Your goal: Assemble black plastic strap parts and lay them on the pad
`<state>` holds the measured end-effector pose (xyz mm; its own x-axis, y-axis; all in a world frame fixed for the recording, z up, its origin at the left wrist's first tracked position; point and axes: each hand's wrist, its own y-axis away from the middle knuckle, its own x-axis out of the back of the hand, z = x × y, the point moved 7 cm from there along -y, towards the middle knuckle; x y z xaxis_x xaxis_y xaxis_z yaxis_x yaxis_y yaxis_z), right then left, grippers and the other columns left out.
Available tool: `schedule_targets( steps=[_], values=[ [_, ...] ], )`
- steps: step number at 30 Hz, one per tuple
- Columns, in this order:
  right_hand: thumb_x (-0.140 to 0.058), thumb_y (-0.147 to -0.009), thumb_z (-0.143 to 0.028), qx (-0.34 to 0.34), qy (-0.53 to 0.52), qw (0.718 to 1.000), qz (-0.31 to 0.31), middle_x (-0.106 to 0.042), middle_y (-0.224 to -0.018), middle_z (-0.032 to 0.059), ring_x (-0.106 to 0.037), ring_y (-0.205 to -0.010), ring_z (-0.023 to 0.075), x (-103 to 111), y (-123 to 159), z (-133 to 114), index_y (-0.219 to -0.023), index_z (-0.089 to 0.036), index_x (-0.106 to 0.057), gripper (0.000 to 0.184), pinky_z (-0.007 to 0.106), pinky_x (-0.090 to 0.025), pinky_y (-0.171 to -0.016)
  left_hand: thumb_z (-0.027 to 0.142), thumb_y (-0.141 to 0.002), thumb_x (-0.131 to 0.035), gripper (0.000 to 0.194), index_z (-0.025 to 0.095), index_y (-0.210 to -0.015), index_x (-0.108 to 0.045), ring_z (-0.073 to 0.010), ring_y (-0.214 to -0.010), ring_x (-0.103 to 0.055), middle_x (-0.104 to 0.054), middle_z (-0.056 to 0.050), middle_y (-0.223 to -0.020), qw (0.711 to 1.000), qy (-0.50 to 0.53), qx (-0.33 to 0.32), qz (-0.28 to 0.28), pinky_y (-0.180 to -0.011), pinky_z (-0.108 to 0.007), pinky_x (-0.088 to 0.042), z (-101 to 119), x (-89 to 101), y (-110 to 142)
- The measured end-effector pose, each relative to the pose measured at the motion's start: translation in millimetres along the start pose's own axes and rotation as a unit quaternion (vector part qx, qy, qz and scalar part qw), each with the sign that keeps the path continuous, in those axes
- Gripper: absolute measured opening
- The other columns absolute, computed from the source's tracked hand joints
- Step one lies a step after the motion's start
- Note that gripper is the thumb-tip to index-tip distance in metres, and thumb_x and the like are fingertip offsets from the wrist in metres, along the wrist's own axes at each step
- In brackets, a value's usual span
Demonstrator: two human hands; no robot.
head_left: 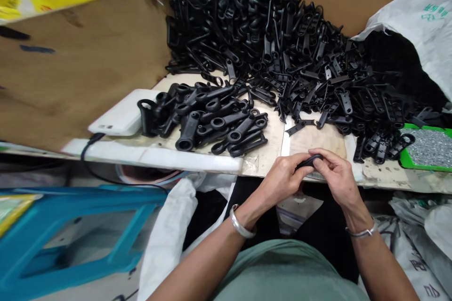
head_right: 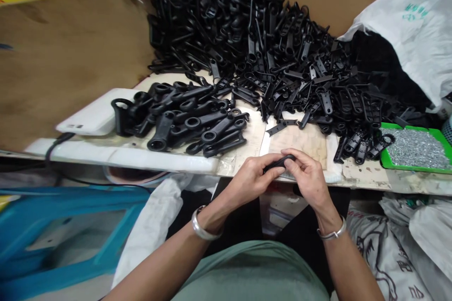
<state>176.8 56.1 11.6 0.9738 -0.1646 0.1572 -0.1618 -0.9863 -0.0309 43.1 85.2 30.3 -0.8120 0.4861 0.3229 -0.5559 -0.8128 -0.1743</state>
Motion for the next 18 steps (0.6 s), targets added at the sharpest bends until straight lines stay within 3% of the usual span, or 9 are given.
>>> schedule_targets(
  steps=[10, 13, 16, 18],
  values=[
    [-0.065, -0.084, -0.033, 0.059, 0.079, 0.992, 0.084, -0.076, -0.09, 0.002, -0.068, -0.072, 0.0164, -1, 18, -23, -0.092, -0.025, -0.075, 0.016, 0.028, -0.056, -0.07, 0.019, -0.088, -0.054, 0.023, 0.019, -0.103, -0.072, -0.0156, -0.069, -0.068, -0.075, -0.002, -0.083, 0.998, -0.066, -0.025, -0.003, -0.066, -0.023, -0.052, 9, 3.9, 7],
    [-0.066, -0.083, -0.037, 0.046, 0.06, 0.994, 0.081, -0.075, -0.092, 0.0034, -0.068, -0.075, 0.0174, 2, 11, -15, -0.095, -0.023, -0.074, 0.02, 0.03, -0.056, -0.071, 0.018, -0.087, -0.055, 0.025, 0.019, -0.107, -0.071, -0.0189, -0.082, -0.07, -0.076, -0.003, -0.092, 1.0, -0.021, -0.011, 0.005, -0.075, -0.026, -0.055, 6, 2.7, 2],
    [-0.067, -0.083, -0.039, 0.038, 0.024, 0.993, 0.106, -0.075, -0.087, 0.0034, -0.068, -0.073, 0.0171, 9, 3, -6, -0.101, -0.022, -0.073, 0.025, 0.031, -0.057, -0.072, 0.011, -0.084, -0.054, 0.041, 0.018, -0.123, -0.063, -0.0221, -0.109, -0.066, -0.071, -0.006, -0.118, 0.999, 0.035, -0.027, -0.006, -0.095, -0.032, -0.052, 8, 0.6, 0],
    [-0.069, -0.083, -0.04, 0.035, 0.003, 0.994, 0.102, -0.074, -0.084, 0.0027, -0.068, -0.072, 0.0167, 9, -1, -3, -0.102, -0.023, -0.073, 0.026, 0.031, -0.057, -0.071, 0.006, -0.082, -0.053, 0.049, 0.018, -0.128, -0.06, -0.0215, -0.115, -0.064, -0.069, -0.006, -0.124, 0.998, 0.049, -0.031, -0.01, -0.1, -0.032, -0.05, 8, 1.4, 2]
  ],
)
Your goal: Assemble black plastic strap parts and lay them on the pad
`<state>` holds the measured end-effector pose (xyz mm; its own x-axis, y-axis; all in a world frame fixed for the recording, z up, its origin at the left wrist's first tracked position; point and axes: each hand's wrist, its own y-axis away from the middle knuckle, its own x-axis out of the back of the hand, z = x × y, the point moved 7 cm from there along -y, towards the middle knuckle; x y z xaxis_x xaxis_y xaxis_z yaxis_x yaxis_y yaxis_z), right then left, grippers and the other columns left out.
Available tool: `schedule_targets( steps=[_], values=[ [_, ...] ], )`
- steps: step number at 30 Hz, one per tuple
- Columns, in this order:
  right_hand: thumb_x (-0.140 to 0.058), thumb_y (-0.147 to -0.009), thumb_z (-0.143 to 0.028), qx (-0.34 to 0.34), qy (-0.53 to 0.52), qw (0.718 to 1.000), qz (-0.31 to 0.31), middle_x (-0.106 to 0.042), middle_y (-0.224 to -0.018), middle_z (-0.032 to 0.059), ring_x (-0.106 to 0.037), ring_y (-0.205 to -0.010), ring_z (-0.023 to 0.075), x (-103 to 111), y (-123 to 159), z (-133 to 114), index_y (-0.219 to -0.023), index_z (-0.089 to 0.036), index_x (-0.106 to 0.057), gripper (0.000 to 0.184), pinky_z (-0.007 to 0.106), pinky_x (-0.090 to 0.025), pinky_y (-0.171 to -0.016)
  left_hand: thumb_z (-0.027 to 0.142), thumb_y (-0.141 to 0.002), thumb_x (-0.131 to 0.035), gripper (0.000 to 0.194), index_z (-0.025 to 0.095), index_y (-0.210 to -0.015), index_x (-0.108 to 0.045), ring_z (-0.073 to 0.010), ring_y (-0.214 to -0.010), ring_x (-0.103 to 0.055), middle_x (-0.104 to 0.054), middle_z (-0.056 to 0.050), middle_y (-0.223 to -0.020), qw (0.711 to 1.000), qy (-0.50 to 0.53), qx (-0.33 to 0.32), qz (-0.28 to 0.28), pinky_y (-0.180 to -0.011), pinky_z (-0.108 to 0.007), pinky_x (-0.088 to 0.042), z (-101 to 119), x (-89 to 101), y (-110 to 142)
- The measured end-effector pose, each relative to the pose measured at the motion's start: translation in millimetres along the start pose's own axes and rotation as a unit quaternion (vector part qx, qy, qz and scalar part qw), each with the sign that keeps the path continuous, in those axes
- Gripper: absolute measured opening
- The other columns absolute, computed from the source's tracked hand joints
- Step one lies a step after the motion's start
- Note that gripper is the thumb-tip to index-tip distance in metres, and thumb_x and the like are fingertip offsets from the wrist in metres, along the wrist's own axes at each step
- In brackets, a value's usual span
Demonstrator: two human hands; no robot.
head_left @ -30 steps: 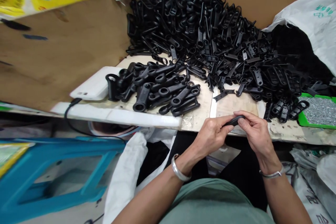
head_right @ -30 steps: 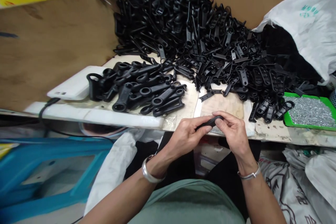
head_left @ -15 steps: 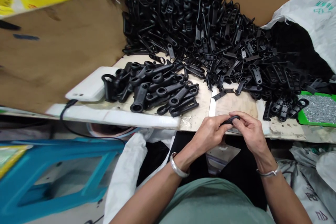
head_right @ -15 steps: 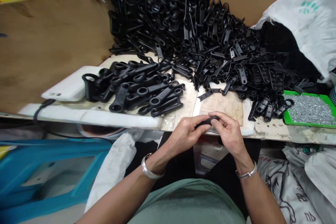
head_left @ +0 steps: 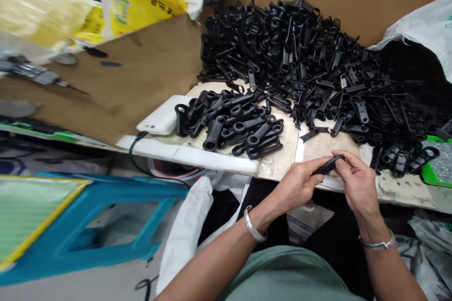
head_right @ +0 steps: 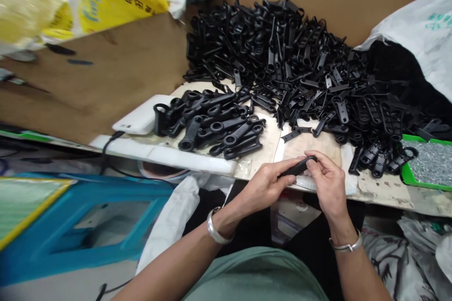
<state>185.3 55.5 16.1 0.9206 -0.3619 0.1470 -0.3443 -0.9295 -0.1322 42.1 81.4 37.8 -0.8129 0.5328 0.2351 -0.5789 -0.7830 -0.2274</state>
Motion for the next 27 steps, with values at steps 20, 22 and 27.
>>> schedule_targets(
  steps=[20, 22, 27],
  values=[
    [-0.05, -0.093, -0.016, 0.227, 0.522, 0.805, -0.166, -0.06, -0.103, 0.0083, -0.049, -0.096, 0.0228, -70, -73, -25, -0.089, -0.02, -0.068, 0.019, 0.035, -0.044, -0.08, 0.025, -0.095, -0.049, 0.02, 0.02, -0.097, -0.068, -0.0301, -0.102, -0.056, -0.067, -0.013, -0.122, 0.753, -0.629, -0.056, 0.182, -0.081, -0.047, -0.034, -15, 84.7, 20],
    [-0.052, -0.093, -0.016, 0.23, 0.477, 0.832, -0.164, -0.062, -0.101, 0.0082, -0.052, -0.096, 0.0231, -56, -57, -27, -0.094, -0.019, -0.069, 0.017, 0.035, -0.046, -0.081, 0.026, -0.095, -0.05, 0.019, 0.019, -0.095, -0.067, -0.0297, -0.101, -0.057, -0.069, -0.012, -0.118, 0.753, -0.623, -0.075, 0.197, -0.08, -0.046, -0.033, -7, 79.3, 13],
    [-0.055, -0.092, -0.02, 0.169, 0.312, 0.93, -0.094, -0.069, -0.095, 0.0071, -0.062, -0.092, 0.023, -4, -16, -14, -0.108, -0.021, -0.068, 0.021, 0.037, -0.051, -0.084, 0.011, -0.094, -0.045, 0.024, 0.016, -0.104, -0.066, -0.0277, -0.104, -0.056, -0.07, -0.01, -0.116, 0.8, -0.553, -0.164, 0.163, -0.082, -0.042, -0.036, 18, 35.6, -47]
  ],
)
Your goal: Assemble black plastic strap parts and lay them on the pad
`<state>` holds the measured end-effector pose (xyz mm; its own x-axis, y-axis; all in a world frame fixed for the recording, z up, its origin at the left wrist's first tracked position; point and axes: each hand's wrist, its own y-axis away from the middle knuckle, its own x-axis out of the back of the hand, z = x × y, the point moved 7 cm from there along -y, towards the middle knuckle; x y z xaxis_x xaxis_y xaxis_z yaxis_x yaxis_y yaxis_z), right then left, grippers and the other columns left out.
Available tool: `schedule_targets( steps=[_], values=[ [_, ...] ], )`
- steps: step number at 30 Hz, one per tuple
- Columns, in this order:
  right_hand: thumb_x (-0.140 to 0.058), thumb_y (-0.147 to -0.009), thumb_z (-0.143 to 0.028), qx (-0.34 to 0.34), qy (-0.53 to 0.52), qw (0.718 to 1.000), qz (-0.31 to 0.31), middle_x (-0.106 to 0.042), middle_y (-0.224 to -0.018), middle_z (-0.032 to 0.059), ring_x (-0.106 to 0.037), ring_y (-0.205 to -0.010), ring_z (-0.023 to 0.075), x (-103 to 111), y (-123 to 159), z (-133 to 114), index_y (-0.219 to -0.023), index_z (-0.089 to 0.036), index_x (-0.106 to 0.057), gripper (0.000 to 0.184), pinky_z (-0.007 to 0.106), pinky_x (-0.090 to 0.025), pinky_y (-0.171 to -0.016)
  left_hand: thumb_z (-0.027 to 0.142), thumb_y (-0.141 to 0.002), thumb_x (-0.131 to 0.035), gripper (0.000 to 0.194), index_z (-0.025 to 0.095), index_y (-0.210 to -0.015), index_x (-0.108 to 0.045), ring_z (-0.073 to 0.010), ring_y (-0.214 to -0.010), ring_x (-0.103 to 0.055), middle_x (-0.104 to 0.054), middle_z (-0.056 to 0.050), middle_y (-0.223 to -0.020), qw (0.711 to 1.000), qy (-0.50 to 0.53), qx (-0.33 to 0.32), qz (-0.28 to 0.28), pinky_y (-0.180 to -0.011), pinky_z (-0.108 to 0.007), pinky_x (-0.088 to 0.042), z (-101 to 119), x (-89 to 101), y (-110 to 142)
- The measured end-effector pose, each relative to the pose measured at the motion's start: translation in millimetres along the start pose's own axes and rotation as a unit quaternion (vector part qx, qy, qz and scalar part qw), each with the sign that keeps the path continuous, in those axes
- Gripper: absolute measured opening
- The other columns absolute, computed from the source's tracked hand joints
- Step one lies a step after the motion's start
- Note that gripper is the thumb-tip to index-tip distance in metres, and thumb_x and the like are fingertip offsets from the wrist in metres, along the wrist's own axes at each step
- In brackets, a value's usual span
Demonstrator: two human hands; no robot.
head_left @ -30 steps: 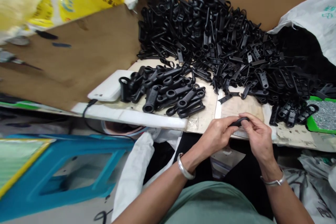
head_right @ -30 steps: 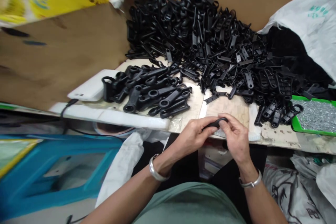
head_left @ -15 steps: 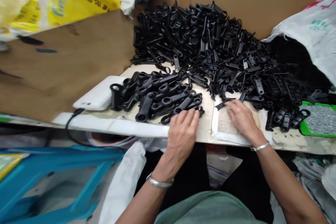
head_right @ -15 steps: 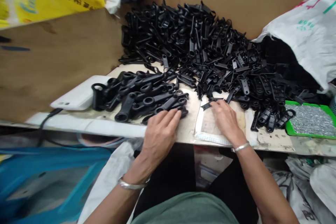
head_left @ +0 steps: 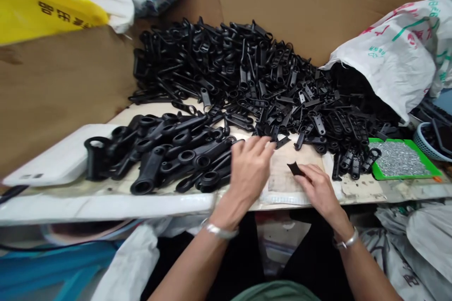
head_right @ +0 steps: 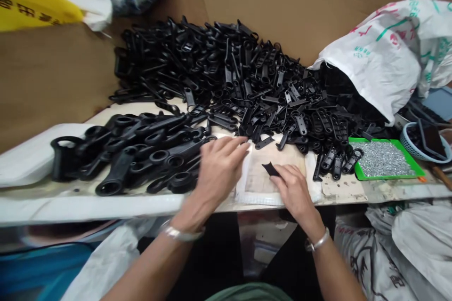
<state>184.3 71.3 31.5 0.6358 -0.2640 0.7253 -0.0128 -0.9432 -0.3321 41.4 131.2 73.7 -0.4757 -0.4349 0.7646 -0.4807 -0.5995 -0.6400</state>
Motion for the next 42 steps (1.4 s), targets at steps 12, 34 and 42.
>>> schedule_targets(
  steps=[12, 34, 42],
  values=[
    [-0.056, -0.091, -0.018, -0.003, -0.045, 0.995, 0.091, -0.072, -0.093, 0.0083, -0.065, -0.089, 0.0222, 12, 48, 12, -0.11, -0.02, -0.069, 0.023, 0.036, -0.054, -0.08, 0.014, -0.096, -0.044, 0.018, 0.016, -0.099, -0.062, -0.0254, -0.108, -0.051, -0.066, -0.009, -0.105, 0.968, 0.03, -0.229, -0.095, -0.085, -0.04, -0.034, 72, -92.0, -113],
    [-0.063, -0.08, -0.033, -0.15, -0.121, 0.976, 0.104, -0.071, -0.082, 0.006, -0.062, -0.069, 0.018, 12, 47, 42, -0.102, -0.016, -0.075, 0.03, 0.033, -0.054, -0.071, 0.005, -0.091, -0.042, 0.022, 0.013, -0.084, -0.061, -0.0238, -0.081, -0.058, -0.063, -0.011, -0.085, 0.985, 0.041, -0.117, -0.124, -0.077, -0.037, -0.038, 18, -58.6, -39],
    [-0.07, -0.073, -0.046, -0.238, -0.214, 0.94, 0.12, -0.071, -0.081, 0.0066, -0.061, -0.068, 0.0179, 13, 45, 47, -0.104, -0.013, -0.075, 0.046, 0.034, -0.053, -0.067, 0.003, -0.086, -0.044, 0.026, 0.015, -0.1, -0.063, -0.0276, -0.091, -0.061, -0.066, -0.012, -0.085, 0.968, 0.224, 0.108, -0.041, -0.093, -0.047, -0.038, -31, -38.1, -40]
  ],
)
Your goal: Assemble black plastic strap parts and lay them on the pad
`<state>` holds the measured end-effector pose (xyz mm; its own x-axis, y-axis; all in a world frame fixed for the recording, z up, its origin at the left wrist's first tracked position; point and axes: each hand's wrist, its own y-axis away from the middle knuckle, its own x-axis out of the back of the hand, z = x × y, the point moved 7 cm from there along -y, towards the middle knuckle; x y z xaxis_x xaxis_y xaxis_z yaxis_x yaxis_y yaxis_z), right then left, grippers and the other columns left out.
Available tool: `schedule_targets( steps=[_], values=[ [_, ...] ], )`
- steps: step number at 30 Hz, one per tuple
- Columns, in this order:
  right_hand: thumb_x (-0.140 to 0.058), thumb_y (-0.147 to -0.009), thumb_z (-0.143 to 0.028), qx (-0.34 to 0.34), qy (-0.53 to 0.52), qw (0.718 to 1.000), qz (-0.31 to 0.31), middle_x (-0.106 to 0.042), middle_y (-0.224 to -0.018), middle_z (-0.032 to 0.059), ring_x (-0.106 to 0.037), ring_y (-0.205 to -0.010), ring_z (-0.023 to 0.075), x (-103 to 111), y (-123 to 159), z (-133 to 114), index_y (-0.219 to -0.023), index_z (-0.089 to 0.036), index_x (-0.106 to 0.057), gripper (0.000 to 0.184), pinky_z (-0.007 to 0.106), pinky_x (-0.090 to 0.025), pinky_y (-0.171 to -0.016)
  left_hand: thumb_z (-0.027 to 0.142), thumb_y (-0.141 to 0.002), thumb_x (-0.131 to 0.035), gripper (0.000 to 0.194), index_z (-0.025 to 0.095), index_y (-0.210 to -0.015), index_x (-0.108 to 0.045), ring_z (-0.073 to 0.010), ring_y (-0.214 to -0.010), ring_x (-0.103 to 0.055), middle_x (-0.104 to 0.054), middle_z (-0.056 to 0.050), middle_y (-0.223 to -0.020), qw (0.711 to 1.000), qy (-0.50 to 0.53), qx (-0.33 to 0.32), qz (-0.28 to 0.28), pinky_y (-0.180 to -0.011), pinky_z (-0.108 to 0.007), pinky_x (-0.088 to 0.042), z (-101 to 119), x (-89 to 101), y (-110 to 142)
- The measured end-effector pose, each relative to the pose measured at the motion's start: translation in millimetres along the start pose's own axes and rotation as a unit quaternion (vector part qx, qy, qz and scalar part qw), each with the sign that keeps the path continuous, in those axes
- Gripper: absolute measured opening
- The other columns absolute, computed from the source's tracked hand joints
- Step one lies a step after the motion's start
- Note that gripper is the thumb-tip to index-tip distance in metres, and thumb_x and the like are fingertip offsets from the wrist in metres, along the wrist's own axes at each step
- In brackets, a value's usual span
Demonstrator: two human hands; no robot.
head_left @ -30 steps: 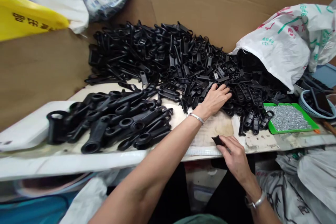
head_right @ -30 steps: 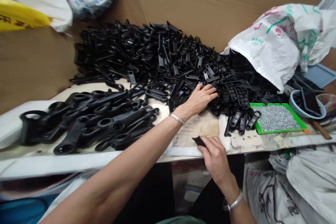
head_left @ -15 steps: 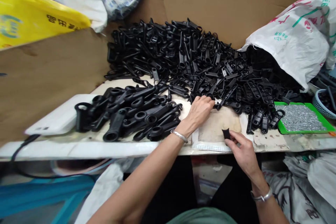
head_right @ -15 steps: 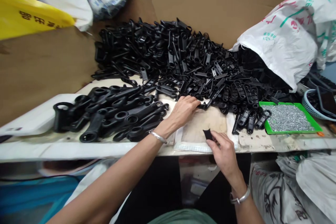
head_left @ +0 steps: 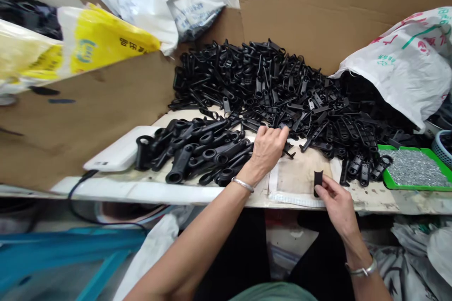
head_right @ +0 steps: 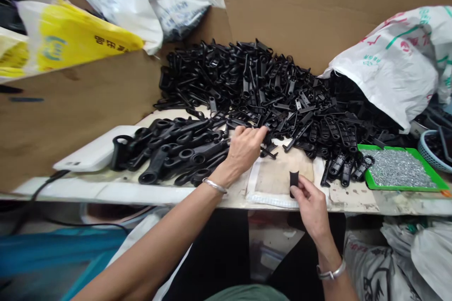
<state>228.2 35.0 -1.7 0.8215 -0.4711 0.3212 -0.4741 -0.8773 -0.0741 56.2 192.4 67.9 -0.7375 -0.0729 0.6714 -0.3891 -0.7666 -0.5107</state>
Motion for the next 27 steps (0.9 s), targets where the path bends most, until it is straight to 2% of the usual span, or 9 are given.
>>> schedule_targets(
  steps=[2, 4, 7, 10, 14, 18, 22, 25, 27],
  values=[
    [-0.072, -0.07, -0.048, -0.031, -0.06, 0.998, 0.008, -0.071, -0.083, 0.0066, -0.061, -0.069, 0.0174, -1, -2, 0, -0.11, -0.012, -0.072, 0.054, 0.032, -0.053, -0.064, 0.002, -0.081, -0.048, 0.03, 0.015, -0.105, -0.061, -0.0271, -0.096, -0.062, -0.067, -0.012, -0.094, 0.993, 0.085, 0.075, 0.039, -0.095, -0.047, -0.04, -9, 7.2, 1],
    [-0.074, -0.071, -0.048, -0.038, -0.117, 0.992, 0.01, -0.07, -0.083, 0.0057, -0.061, -0.07, 0.0164, -6, -5, -6, -0.117, -0.013, -0.069, 0.057, 0.03, -0.053, -0.063, 0.004, -0.079, -0.052, 0.031, 0.015, -0.107, -0.06, -0.0245, -0.09, -0.066, -0.067, -0.01, -0.095, 0.969, 0.188, 0.145, 0.06, -0.088, -0.043, -0.047, -15, 7.0, 6],
    [-0.074, -0.073, -0.044, -0.016, -0.179, 0.984, 0.005, -0.068, -0.08, 0.003, -0.061, -0.07, 0.0141, -15, -7, -26, -0.121, -0.016, -0.066, 0.056, 0.028, -0.052, -0.062, 0.012, -0.08, -0.058, 0.019, 0.014, -0.099, -0.059, -0.0197, -0.069, -0.069, -0.067, -0.007, -0.082, 0.906, 0.355, 0.226, 0.048, -0.069, -0.035, -0.055, -13, -4.1, 21],
    [-0.073, -0.076, -0.042, 0.015, -0.2, 0.98, -0.013, -0.065, -0.073, 0.0001, -0.058, -0.064, 0.0121, -27, -8, -49, -0.119, -0.018, -0.068, 0.049, 0.026, -0.051, -0.06, 0.017, -0.079, -0.065, 0.015, 0.012, -0.09, -0.057, -0.0185, -0.064, -0.069, -0.067, -0.007, -0.077, 0.834, 0.477, 0.275, 0.026, -0.063, -0.033, -0.057, 0, -14.1, 38],
    [-0.073, -0.077, -0.042, 0.037, -0.209, 0.976, -0.04, -0.065, -0.072, -0.0004, -0.057, -0.061, 0.0114, -39, -12, -66, -0.116, -0.019, -0.069, 0.046, 0.025, -0.05, -0.055, 0.021, -0.073, -0.075, 0.026, 0.012, -0.091, -0.058, -0.0159, -0.063, -0.067, -0.069, -0.006, -0.078, 0.757, 0.576, 0.306, 0.026, -0.056, -0.025, -0.054, 17, -17.5, 54],
    [-0.075, -0.074, -0.039, 0.055, -0.201, 0.978, -0.013, -0.068, -0.074, 0.0006, -0.058, -0.061, 0.011, -31, -15, -70, -0.112, -0.017, -0.068, 0.045, 0.024, -0.049, -0.053, 0.023, -0.07, -0.079, 0.03, 0.01, -0.091, -0.063, -0.015, -0.065, -0.067, -0.071, -0.008, -0.08, 0.68, 0.658, 0.322, 0.006, -0.052, -0.02, -0.048, 24, -22.9, 64],
    [-0.079, -0.07, -0.035, 0.046, -0.264, 0.964, -0.003, -0.068, -0.074, -0.0004, -0.057, -0.057, 0.0079, -15, -13, -72, -0.094, -0.018, -0.069, 0.031, 0.019, -0.047, -0.049, 0.027, -0.077, -0.073, 0.023, 0.01, -0.089, -0.063, -0.0193, -0.071, -0.069, -0.071, -0.012, -0.084, 0.637, 0.687, 0.35, -0.007, -0.061, -0.027, -0.052, 25, -26.6, 72],
    [-0.082, -0.068, -0.032, -0.002, -0.333, 0.942, -0.034, -0.069, -0.073, -0.0016, -0.062, -0.059, 0.0078, -18, -10, -72, -0.084, -0.019, -0.067, 0.026, 0.017, -0.054, -0.053, 0.03, -0.076, -0.075, 0.025, 0.01, -0.088, -0.065, -0.0169, -0.069, -0.066, -0.071, -0.011, -0.084, 0.615, 0.71, 0.343, 0.0, -0.061, -0.026, -0.049, 31, -24.8, 77],
    [-0.084, -0.066, -0.03, -0.017, -0.343, 0.939, -0.025, -0.071, -0.077, -0.0007, -0.068, -0.065, 0.01, -21, -7, -69, -0.084, -0.018, -0.066, 0.028, 0.02, -0.058, -0.06, 0.034, -0.072, -0.079, 0.03, 0.01, -0.086, -0.066, -0.0135, -0.065, -0.063, -0.071, -0.01, -0.082, 0.614, 0.721, 0.322, -0.006, -0.058, -0.023, -0.046, 38, -24.3, 80]
  ],
)
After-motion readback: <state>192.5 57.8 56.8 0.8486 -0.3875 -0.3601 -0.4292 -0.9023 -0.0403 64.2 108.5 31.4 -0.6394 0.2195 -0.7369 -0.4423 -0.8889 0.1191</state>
